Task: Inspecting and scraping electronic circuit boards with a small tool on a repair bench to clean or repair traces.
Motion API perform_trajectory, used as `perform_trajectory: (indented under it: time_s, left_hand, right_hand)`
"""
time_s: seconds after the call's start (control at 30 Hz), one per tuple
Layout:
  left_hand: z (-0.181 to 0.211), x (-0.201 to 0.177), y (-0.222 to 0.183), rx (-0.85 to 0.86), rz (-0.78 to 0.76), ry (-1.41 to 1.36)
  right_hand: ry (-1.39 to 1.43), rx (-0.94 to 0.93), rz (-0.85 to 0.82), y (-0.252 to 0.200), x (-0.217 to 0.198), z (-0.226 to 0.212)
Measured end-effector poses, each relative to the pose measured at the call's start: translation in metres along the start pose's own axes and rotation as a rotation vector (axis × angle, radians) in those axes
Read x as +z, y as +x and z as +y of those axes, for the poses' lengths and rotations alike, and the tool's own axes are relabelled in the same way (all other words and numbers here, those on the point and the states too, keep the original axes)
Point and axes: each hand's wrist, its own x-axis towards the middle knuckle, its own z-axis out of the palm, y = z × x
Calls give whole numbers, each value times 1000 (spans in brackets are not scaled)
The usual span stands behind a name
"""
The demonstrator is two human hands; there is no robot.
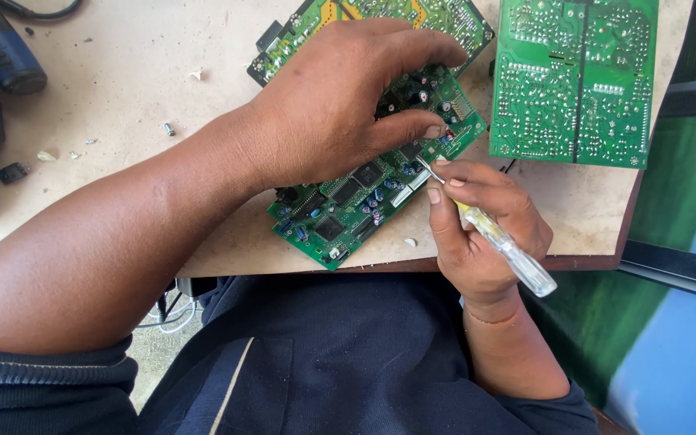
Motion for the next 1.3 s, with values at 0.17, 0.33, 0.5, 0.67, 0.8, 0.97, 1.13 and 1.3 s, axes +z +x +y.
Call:
perform_trajectory:
  time_s: [0.17, 0.33, 0.5, 0.67, 0.8, 0.97, 1.13, 1.3]
  left_hand:
    - [0, 0, 0, 0, 1, 10]
    - [1, 0, 0, -6, -1, 10]
    - [0, 1, 1, -13, -5, 19]
    - [0, 0, 0, 1, -1, 0]
    - [0, 0, -2, 18, 30, 43]
    - [-1, 0, -4, 11, 50, 5]
    - [0, -2, -6, -57, 103, -82]
    - [10, -11, 0, -120, 292, -168]
  right_hand:
    - [-41, 5, -4, 0, -1, -1]
    - [-23, -6, -12, 0, 0, -3]
    - [17, -8, -29, 3, 0, -3]
    - [69, 31, 0, 2, 0, -2]
    - [81, 50, -3, 2, 2, -2]
    - [115, 6, 15, -3, 4, 2]
    - [186, 20, 116, -9, 1, 1]
    - [329, 42, 243, -24, -4, 15]
